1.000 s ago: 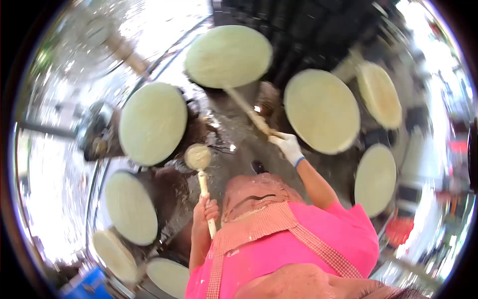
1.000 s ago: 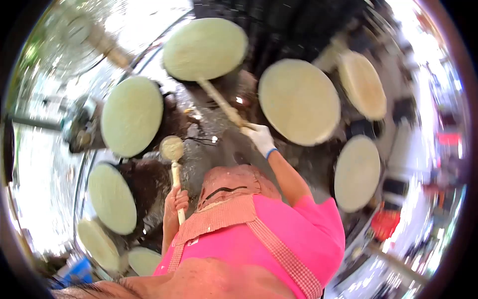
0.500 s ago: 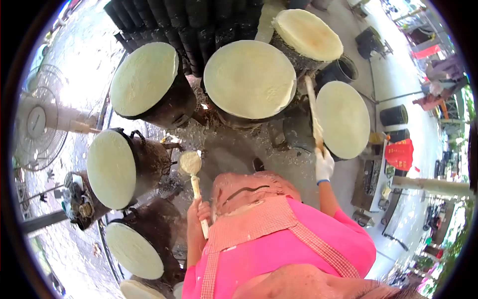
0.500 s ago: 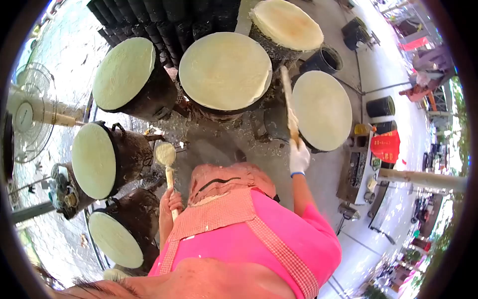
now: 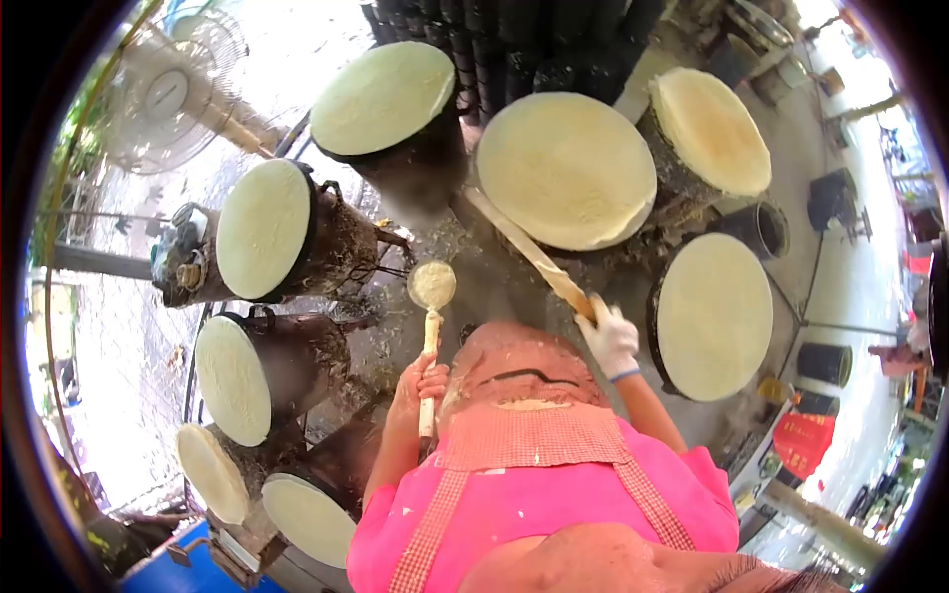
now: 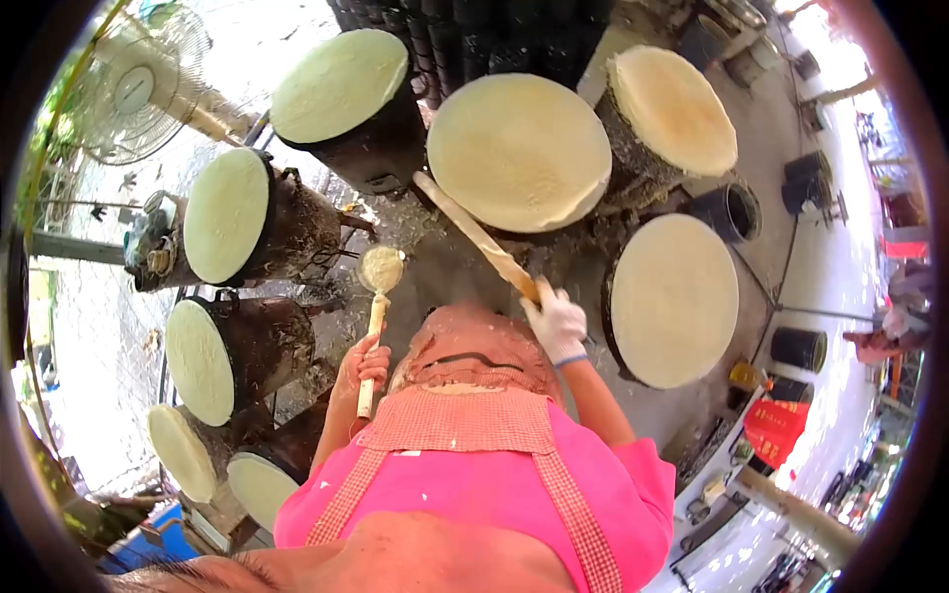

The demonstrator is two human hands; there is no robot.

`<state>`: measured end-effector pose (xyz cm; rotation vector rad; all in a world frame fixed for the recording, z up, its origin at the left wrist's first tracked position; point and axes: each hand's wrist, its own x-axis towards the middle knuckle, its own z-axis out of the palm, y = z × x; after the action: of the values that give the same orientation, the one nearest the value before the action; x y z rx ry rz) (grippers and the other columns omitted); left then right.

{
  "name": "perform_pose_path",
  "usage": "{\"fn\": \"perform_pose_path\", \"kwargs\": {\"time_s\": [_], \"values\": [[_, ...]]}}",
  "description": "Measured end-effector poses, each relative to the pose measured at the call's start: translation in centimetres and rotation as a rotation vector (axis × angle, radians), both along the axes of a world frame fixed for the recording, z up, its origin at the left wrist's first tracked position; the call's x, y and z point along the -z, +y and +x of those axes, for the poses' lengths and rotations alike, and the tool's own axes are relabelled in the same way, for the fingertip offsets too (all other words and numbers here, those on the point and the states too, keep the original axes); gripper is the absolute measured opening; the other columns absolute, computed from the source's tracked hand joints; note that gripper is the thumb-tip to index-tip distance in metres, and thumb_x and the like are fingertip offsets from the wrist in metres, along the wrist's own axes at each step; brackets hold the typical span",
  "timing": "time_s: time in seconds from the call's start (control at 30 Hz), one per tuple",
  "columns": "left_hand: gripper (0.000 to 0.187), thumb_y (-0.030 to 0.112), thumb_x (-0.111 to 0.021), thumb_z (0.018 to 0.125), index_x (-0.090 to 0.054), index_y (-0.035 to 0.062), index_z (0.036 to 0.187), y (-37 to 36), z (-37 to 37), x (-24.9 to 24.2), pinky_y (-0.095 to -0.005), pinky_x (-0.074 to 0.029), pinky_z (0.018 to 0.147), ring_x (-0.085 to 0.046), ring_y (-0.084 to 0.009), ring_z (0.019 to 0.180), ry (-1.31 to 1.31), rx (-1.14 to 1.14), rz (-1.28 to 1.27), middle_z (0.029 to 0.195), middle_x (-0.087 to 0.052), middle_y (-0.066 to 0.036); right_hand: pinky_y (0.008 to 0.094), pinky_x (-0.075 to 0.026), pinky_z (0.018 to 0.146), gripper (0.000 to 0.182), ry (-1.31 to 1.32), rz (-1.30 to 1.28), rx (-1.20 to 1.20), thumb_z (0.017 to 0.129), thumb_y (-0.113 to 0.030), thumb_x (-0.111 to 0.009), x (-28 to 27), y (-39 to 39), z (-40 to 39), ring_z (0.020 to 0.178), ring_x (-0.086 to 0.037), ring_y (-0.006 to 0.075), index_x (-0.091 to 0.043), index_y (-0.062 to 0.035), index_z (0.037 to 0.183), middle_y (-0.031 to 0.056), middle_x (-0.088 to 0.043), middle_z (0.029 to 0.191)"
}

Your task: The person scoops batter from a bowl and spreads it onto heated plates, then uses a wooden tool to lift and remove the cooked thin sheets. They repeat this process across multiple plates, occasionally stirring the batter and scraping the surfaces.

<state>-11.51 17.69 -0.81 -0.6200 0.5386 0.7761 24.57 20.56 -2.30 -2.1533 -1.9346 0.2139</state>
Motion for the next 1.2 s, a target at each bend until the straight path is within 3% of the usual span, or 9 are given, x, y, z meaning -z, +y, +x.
{"fn": "perform_pose_path", "kwargs": {"time_s": [0.17, 0.27, 0.33, 0.37, 0.53, 0.7, 0.87, 1.03, 1.2], "values": [[0.027, 0.019, -0.046, 0.098, -0.047, 0.0131, 0.124, -1.8, -2.3, -0.1, -0.0186, -0.027, 0.034, -0.033, -0.0042, 0.042, 0.014, -0.041, -0.057, 0.060, -0.034, 0.002, 0.0433, -0.052, 0.070, 0.072, -0.094, -0.065, -0.280, 0.075, -0.042, -0.068, 1.2, 12.7, -5.0, 0.078, -0.065, 0.0336, -0.043, -0.0093, 0.134, 0.0190, -0.057, 0.108], [0.024, 0.020, -0.045, 0.098, -0.051, 0.0132, 0.121, -1.7, -4.7, 0.3, -0.0191, -0.025, 0.035, -0.031, -0.0049, 0.043, -0.049, -0.039, -0.083, 0.060, -0.033, 0.001, 0.0430, -0.052, 0.074, 0.045, -0.173, -0.217, -0.417, 0.075, -0.034, -0.068, 1.1, 18.3, -6.1, 0.086, -0.064, 0.0350, -0.057, -0.0045, 0.107, 0.0186, -0.058, 0.108], [0.025, 0.027, -0.050, 0.094, -0.044, 0.0067, 0.081, -1.3, -6.8, 1.4, -0.0208, -0.025, 0.033, -0.031, -0.0057, 0.040, -0.040, 0.045, -0.145, 0.057, -0.035, 0.002, 0.0429, -0.052, 0.074, 0.033, -0.208, -0.203, -0.509, 0.075, -0.030, -0.065, 0.7, 20.5, -5.7, 0.084, -0.064, 0.0344, -0.059, -0.0048, 0.095, 0.0183, -0.061, 0.101], [0.015, 0.024, -0.048, 0.096, -0.047, 0.0092, 0.093, -1.4, -7.9, 1.9, -0.0203, -0.025, 0.034, -0.031, -0.0057, 0.041, -0.067, 0.038, -0.116, 0.059, -0.034, 0.002, 0.0428, -0.052, 0.074, 0.027, -0.232, -0.205, -0.552, 0.075, -0.028, -0.064, 0.3, 21.4, -5.4, 0.083, -0.064, 0.0341, -0.060, -0.0050, 0.089, 0.0181, -0.063, 0.098], [0.022, 0.018, -0.046, 0.098, -0.053, 0.0152, 0.119, 0.7, -11.4, 2.7, -0.0187, -0.026, 0.036, -0.030, -0.0054, 0.045, -0.040, 0.049, -0.102, 0.062, -0.032, 0.003, 0.0446, -0.049, 0.076, 0.025, -0.216, -0.129, -0.382, 0.075, -0.027, -0.056, -6.9, 26.6, -2.9, 0.085, -0.063, 0.0354, -0.063, -0.0060, 0.086, 0.0188, -0.065, 0.086], [0.027, 0.023, -0.052, 0.093, -0.039, 0.0087, 0.074, 4.3, -12.4, 3.0, -0.0205, -0.024, 0.031, -0.030, -0.0056, 0.040, 0.076, 0.139, -0.234, 0.059, -0.034, 0.002, 0.0451, -0.047, 0.083, 0.029, -0.167, -0.075, -0.157, 0.077, -0.029, -0.053, -15.1, 33.3, 1.3, 0.096, -0.059, 0.0373, -0.065, -0.0059, 0.089, 0.0198, -0.064, 0.097], [0.031, 0.024, -0.053, 0.092, -0.038, 0.0095, 0.070, 6.3, -10.5, 2.2, -0.0206, -0.024, 0.032, -0.030, -0.0055, 0.040, 0.217, 0.216, -0.100, 0.057, -0.033, 0.002, 0.0422, -0.049, 0.077, 0.029, -0.064, -0.097, -0.006, 0.074, -0.026, -0.055, -20.8, 38.5, 7.6, 0.088, -0.063, 0.0346, -0.066, -0.0036, 0.090, 0.0204, -0.066, 0.089], [0.039, 0.026, -0.053, 0.093, -0.034, 0.0128, 0.061, 6.7, -5.6, 3.2, -0.0214, -0.025, 0.033, -0.028, -0.0062, 0.037, 0.022, 0.093, -0.230, 0.050, -0.028, 0.004, 0.0284, -0.039, 0.046, 0.018, 0.422, 0.151, 0.088, 0.069, -0.016, -0.063, -24.7, 41.3, 18.8, 0.052, -0.050, 0.0115, -0.066, -0.0006, 0.076, 0.0056, -0.058, 0.061], [0.015, 0.018, -0.048, 0.095, -0.049, 0.0081, 0.083, 7.5, 2.5, -1.5, -0.0189, -0.028, 0.037, -0.031, -0.0044, 0.043, -0.076, -0.085, -0.189, 0.057, -0.030, 0.003, 0.0329, -0.044, 0.052, 0.025, 0.546, 0.355, 0.255, 0.069, -0.018, -0.064, -23.5, 41.2, 35.6, 0.056, -0.057, 0.0189, -0.065, 0.0051, 0.078, 0.0128, -0.061, 0.063]]}}
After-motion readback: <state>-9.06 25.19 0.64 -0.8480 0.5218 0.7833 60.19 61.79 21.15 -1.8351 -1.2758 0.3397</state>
